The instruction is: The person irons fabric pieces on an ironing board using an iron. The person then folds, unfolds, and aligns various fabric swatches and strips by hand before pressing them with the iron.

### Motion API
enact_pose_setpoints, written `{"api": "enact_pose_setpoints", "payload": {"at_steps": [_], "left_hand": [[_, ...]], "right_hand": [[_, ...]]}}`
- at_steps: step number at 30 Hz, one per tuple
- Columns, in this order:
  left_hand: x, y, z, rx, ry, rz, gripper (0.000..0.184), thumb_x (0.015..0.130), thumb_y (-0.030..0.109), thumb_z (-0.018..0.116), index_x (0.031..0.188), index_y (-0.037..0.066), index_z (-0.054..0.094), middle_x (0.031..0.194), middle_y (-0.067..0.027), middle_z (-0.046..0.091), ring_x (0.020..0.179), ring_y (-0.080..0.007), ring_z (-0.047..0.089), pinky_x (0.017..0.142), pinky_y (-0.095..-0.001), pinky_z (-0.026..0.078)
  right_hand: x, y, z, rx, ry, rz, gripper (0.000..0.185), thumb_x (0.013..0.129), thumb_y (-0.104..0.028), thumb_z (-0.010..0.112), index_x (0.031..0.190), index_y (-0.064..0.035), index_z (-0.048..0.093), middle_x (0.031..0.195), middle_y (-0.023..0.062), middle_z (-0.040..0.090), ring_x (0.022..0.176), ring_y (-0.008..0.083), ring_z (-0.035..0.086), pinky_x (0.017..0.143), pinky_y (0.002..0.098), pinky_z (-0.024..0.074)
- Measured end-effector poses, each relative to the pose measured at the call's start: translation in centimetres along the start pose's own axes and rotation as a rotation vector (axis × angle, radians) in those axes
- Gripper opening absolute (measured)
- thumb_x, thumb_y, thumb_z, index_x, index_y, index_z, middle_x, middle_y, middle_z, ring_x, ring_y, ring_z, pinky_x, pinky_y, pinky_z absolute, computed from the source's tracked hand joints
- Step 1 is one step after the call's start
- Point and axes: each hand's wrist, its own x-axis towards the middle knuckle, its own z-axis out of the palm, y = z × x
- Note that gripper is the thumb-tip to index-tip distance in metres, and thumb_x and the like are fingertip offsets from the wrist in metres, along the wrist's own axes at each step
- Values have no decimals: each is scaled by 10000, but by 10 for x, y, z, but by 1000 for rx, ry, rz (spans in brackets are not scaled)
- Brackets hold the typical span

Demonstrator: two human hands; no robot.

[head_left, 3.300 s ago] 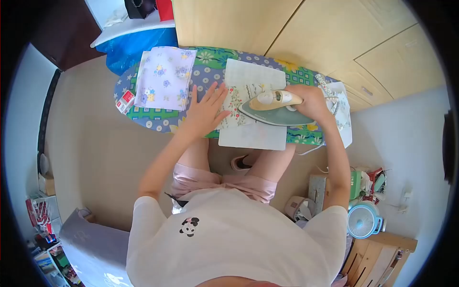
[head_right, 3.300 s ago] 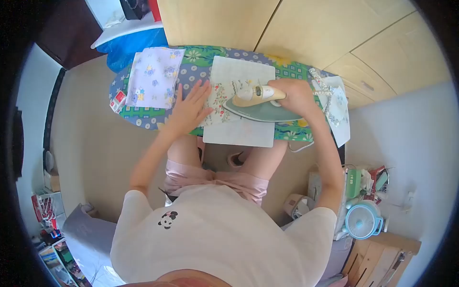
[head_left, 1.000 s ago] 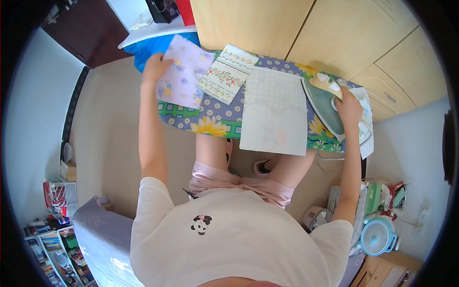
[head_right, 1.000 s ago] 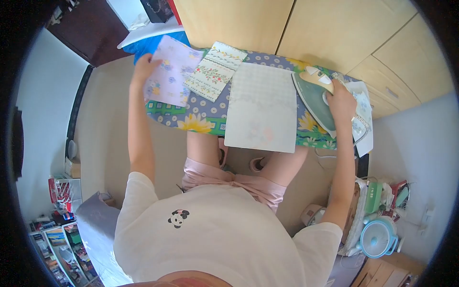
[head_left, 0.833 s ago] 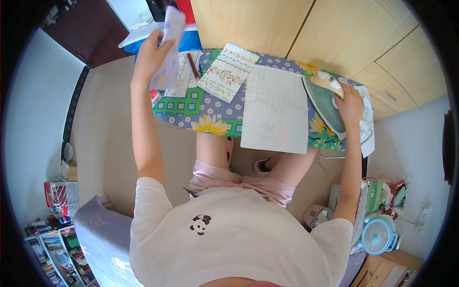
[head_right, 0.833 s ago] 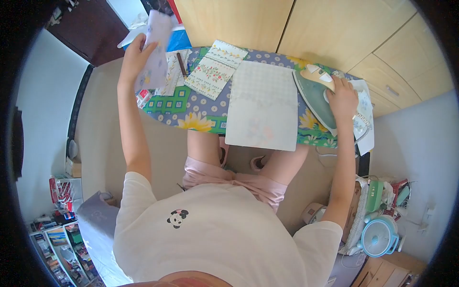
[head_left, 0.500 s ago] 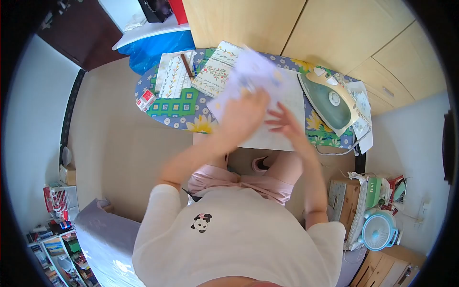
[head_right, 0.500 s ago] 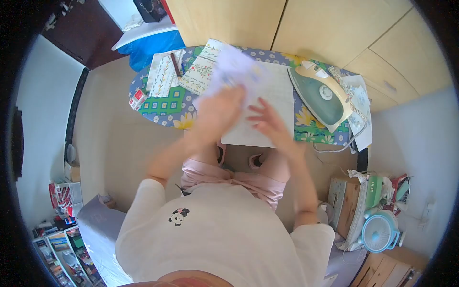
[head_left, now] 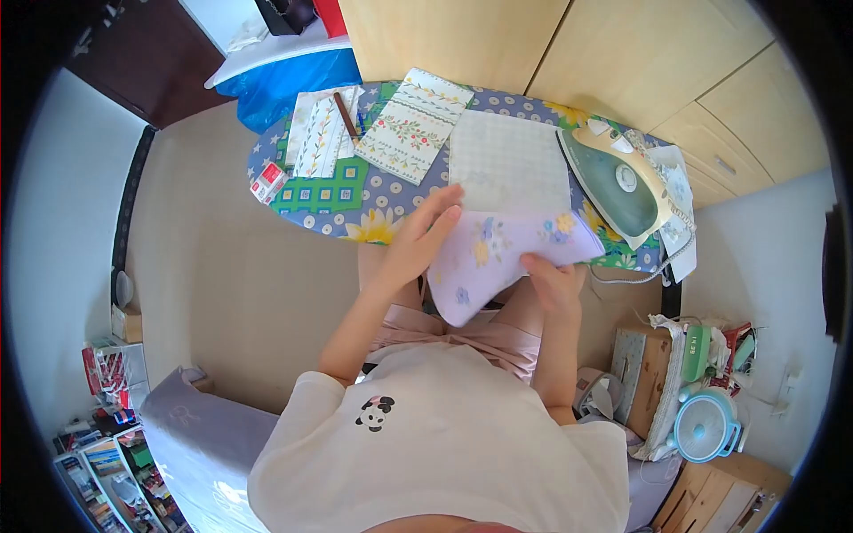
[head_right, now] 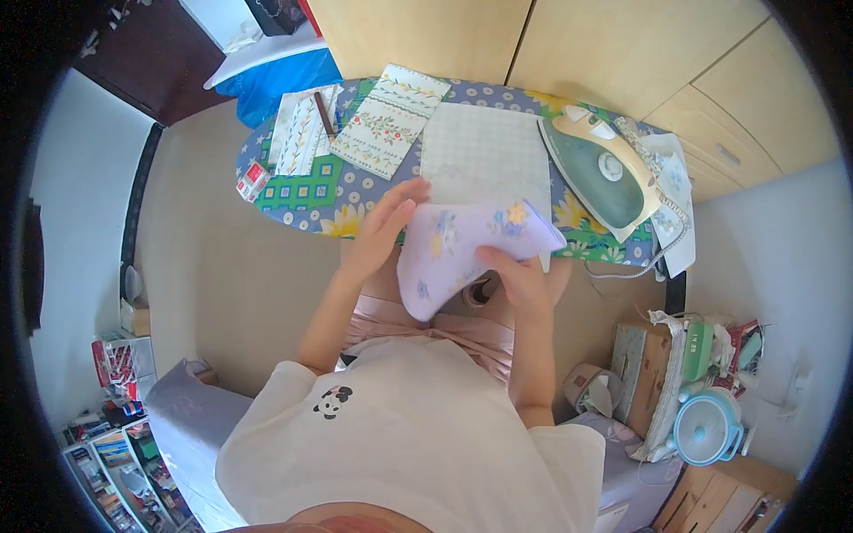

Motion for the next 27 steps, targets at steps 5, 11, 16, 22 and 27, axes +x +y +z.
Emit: {"api": "enact_pose_setpoints", "payload": {"at_steps": [5, 11, 16, 22, 27], "left_hand": [[-6, -1, -15, -511, -337, -428, 367, 937, 230, 531, 1230, 10, 517, 1223, -101, 565, 1126, -146, 520, 956, -328, 407], [-17, 15, 5, -335, -139, -299, 311, 921, 147, 562, 1199, 10, 539, 1085, -69, 636, 952, -113, 605, 831, -271, 484], [-31, 22, 12, -188, -132, -183, 306, 930, 116, 547, 1201, -23, 524, 1052, -57, 638, 925, -88, 590, 808, -251, 482], [-37, 26, 14, -96, -45, 77, 267, 933, 96, 536, 1157, -47, 565, 1038, -65, 641, 902, -94, 590, 774, -224, 475], [-43, 44, 18, -13, -26, 154, 198, 916, 40, 530, 1055, -43, 643, 976, -93, 680, 880, -105, 614, 779, -226, 481]], "right_hand": [[-9, -11, 3, 151, -224, -83, 620, 699, 66, 656, 1275, -33, 451, 1172, 72, 576, 1096, 207, 547, 927, 342, 422], [-16, -9, -5, -32, -51, 22, 476, 748, 5, 664, 1201, 0, 519, 1118, 69, 614, 1012, 185, 584, 887, 325, 444], [-17, -2, 5, -121, 228, -130, 362, 811, -105, 693, 1134, -6, 562, 1061, 60, 629, 986, 147, 583, 872, 299, 448], [-26, -2, 11, -264, 218, -211, 308, 812, -84, 691, 1085, 10, 585, 1021, 69, 637, 933, 139, 593, 828, 287, 462], [-35, -3, 15, -240, 204, -245, 255, 817, -98, 691, 1033, 10, 607, 982, 69, 644, 896, 135, 592, 813, 278, 459]]}}
